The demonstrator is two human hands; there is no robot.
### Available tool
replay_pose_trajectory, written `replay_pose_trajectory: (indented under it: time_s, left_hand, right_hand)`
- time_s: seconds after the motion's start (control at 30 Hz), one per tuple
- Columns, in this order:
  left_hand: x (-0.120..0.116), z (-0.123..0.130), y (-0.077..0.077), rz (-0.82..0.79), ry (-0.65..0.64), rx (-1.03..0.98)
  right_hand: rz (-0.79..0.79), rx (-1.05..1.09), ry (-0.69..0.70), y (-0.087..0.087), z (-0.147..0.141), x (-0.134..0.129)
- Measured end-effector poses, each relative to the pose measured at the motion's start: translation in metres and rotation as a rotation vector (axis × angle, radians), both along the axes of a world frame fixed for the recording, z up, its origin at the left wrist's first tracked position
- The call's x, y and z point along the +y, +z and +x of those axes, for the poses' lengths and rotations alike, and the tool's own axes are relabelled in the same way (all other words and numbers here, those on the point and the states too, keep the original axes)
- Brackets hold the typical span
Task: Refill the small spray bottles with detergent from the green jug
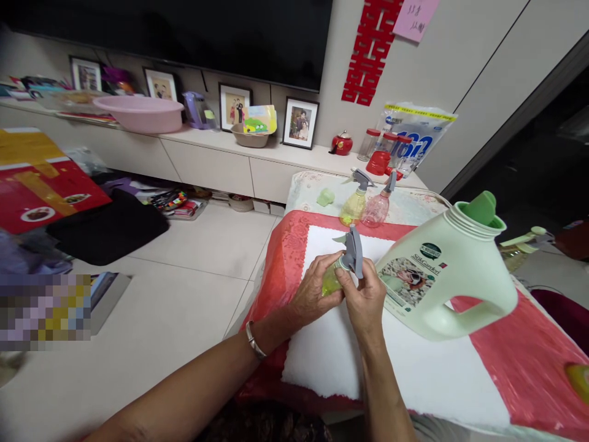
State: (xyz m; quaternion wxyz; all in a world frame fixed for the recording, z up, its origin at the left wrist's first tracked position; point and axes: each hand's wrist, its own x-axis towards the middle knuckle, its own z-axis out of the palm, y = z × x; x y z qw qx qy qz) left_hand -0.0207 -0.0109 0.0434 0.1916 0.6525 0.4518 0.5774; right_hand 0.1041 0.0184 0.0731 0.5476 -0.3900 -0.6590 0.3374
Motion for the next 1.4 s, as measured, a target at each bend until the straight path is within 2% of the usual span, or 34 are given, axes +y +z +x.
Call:
replay_pose_trajectory:
  time_s: [0.4, 0.6, 0.87, 1.13, 1.4]
  left_hand:
    - [-0.001, 0.002, -0.003, 0.001, 0.031, -0.011]
    - [0.001, 0.003, -0.008, 0.054, 0.022, 0.006]
    - [0.001, 0.001, -0.007, 0.041, 0.005, 0.001]
    - [0.000, 0.001, -0.003, 0.063, 0.005, -0.020]
    - [0.000, 0.001, -0.004, 0.049, 0.025, -0.013]
  right_hand:
    - [0.145, -0.303, 0.006, 0.026, 0.008, 0.000]
    - [0.156, -0.269, -0.032, 0.016, 0.007, 0.000]
    - [0.103, -0.225, 0.015, 0.020, 0.006, -0.004]
    - [0.031, -0.092, -0.073, 0.001, -0.003, 0.001]
    - [-0.027, -0.061, -0.039, 0.004, -0.005, -0.008]
